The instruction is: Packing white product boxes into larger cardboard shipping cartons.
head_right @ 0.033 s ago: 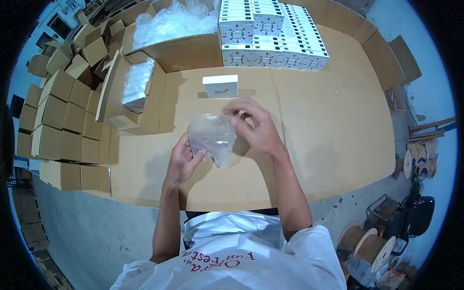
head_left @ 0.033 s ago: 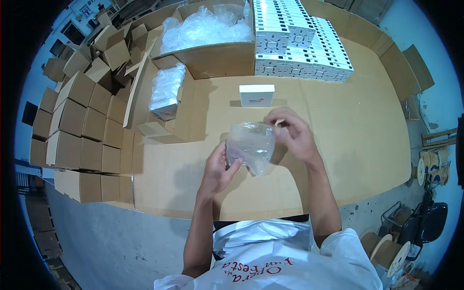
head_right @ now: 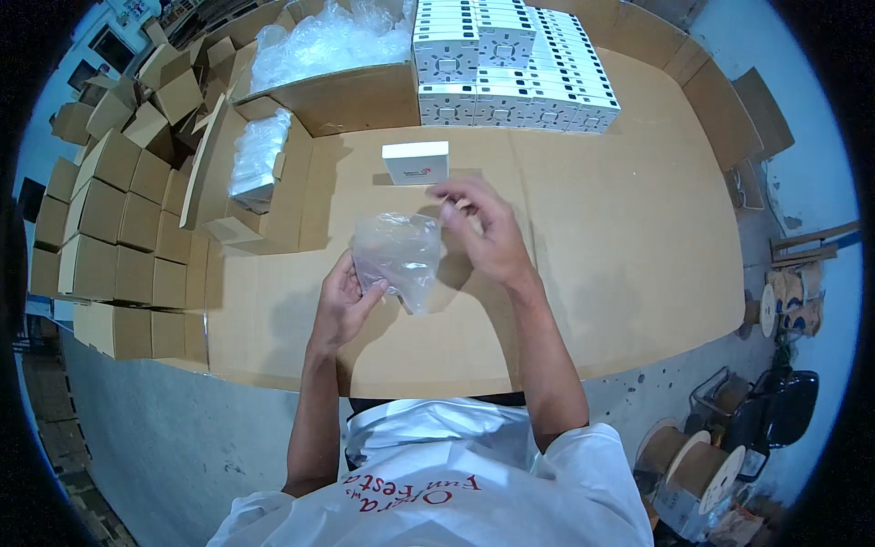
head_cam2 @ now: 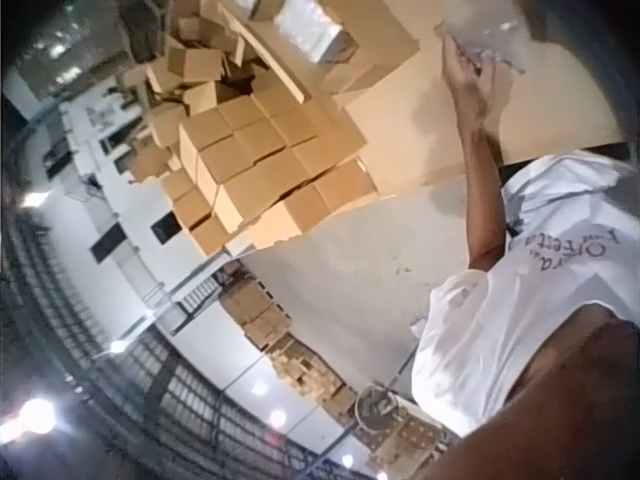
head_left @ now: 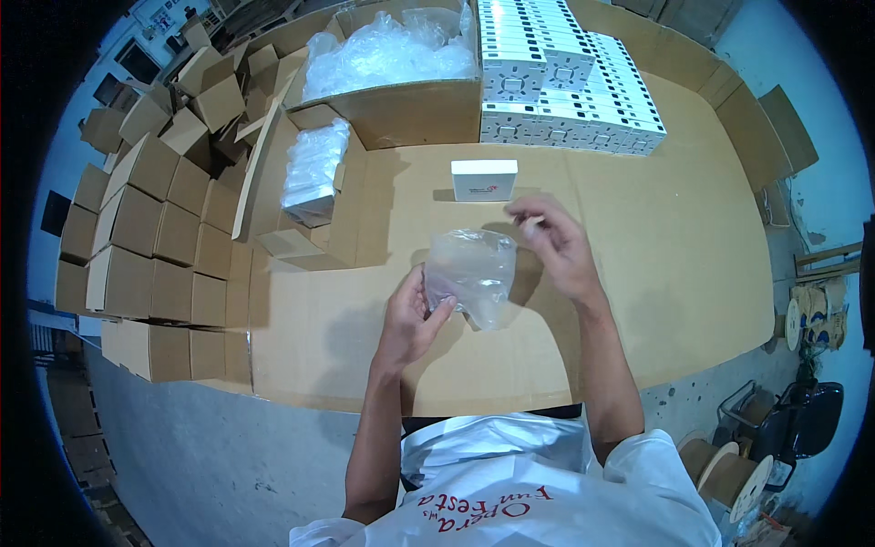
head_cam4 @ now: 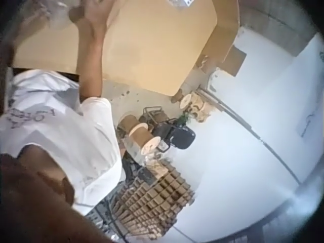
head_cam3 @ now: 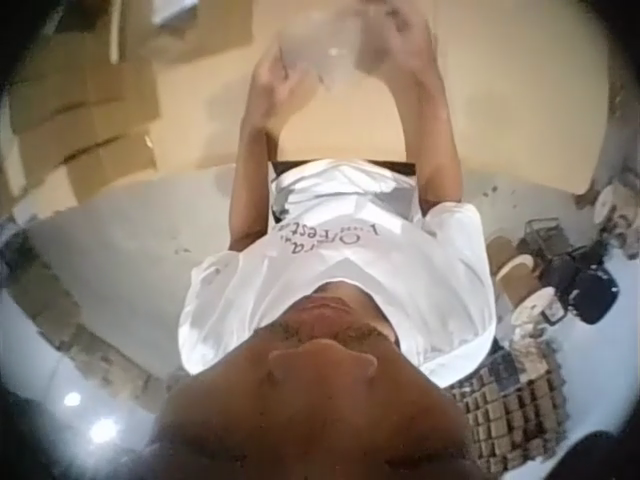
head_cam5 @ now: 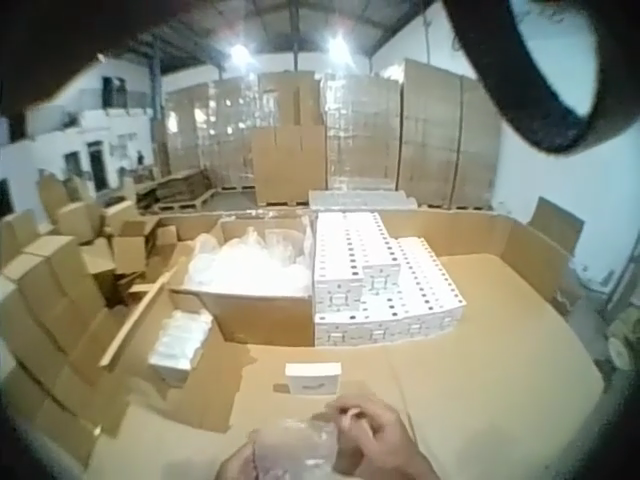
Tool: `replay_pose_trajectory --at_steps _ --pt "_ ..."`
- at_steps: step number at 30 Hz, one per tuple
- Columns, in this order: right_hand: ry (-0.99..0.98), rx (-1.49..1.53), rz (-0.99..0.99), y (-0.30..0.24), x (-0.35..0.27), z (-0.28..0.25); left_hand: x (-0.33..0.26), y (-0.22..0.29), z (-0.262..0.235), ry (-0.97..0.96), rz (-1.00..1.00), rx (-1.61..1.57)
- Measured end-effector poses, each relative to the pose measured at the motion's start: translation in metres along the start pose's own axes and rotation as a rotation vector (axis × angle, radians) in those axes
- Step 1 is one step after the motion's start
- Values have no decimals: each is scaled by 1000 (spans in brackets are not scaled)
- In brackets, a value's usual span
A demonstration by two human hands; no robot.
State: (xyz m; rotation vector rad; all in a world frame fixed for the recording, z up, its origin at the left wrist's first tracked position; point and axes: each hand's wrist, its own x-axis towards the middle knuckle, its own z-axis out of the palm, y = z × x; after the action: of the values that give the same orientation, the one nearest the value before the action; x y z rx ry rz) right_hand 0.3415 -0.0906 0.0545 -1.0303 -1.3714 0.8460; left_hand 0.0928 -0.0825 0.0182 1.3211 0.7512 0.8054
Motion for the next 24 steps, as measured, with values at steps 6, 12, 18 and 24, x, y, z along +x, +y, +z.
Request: replay_pose_trajectory --at_steps 6,12,18,24 --pt "204 -520 -106 -4 38 2 -1 -1 -1 61 -15 -60" --pt "74 -644 -184 29 47 6 -1 -3 -1 35 4 -66" --pt "146 -628 -244 38 48 2 1 -8 -5 25 37 -50" --pt "344 447 302 7 29 6 0 -8 -11 35 30 -29"
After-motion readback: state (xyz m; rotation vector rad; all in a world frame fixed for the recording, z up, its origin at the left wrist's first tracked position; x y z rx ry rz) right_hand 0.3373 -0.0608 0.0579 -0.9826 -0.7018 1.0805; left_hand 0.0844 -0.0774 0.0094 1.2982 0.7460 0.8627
